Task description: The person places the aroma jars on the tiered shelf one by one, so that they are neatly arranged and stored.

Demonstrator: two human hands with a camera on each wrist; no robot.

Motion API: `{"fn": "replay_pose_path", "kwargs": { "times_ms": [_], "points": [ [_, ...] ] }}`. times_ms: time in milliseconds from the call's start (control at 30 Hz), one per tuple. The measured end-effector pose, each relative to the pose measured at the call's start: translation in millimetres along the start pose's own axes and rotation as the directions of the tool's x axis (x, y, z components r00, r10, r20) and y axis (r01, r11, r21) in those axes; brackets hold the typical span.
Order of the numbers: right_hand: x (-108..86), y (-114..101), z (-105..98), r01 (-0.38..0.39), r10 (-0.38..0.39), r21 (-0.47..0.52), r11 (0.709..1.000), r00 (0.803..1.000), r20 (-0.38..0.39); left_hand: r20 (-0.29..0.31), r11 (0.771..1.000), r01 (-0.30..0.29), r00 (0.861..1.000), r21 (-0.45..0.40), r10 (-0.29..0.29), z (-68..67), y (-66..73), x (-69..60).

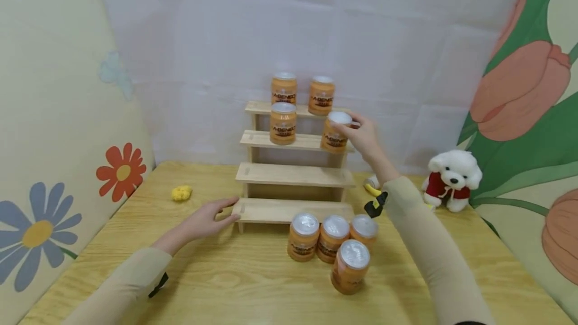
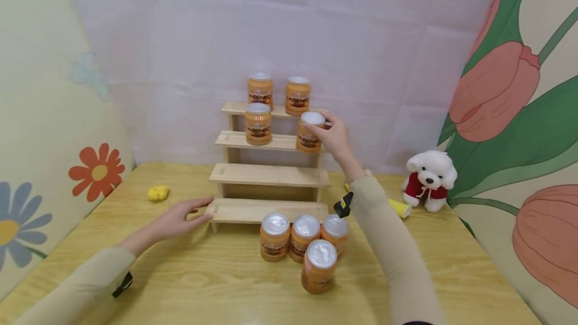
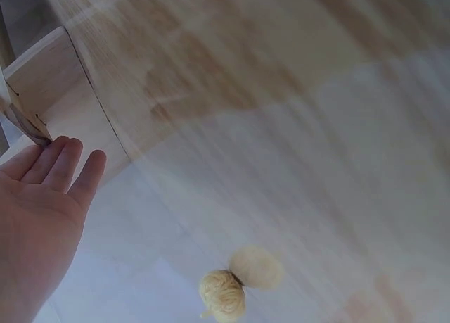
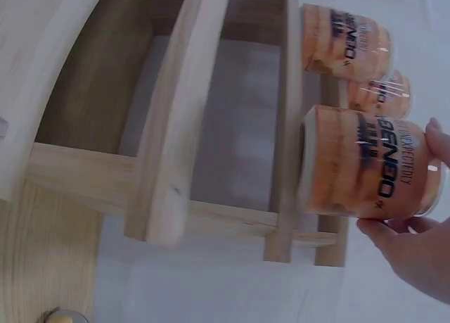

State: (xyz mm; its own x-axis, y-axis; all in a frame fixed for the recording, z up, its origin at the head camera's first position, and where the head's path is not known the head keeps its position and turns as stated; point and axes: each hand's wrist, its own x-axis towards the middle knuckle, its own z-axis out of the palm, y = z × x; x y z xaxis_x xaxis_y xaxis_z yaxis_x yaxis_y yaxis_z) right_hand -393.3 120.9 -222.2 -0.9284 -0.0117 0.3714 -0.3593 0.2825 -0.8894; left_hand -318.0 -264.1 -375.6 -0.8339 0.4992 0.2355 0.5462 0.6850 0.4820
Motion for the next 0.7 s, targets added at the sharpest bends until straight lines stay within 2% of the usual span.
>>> {"fn": "replay_pose_path", "kwargs": {
  "times_ms": [267,467,700],
  "points": [
    [10.9,6.2,12.2,0.015,-0.015,0.019,1.000,1.000,-0.010,-0.001,1.000,-0.007,1.000,-0.005,0.007,-1.0,0.9,0.2],
    [14.8,7.5,19.1,0.059,-0.059,0.015,0.998,0.998,-0.029,0.000,1.000,-0.022,1.000,0.008,0.022,1.5,-1.2,0.5],
    [17.6,4.9,27.1,0.014,-0.014,0.015,1.000,0.999,-0.038,-0.012,1.000,-0.016,1.000,0.009,0.016,-0.9,-2.9,0.8]
  ]
}}
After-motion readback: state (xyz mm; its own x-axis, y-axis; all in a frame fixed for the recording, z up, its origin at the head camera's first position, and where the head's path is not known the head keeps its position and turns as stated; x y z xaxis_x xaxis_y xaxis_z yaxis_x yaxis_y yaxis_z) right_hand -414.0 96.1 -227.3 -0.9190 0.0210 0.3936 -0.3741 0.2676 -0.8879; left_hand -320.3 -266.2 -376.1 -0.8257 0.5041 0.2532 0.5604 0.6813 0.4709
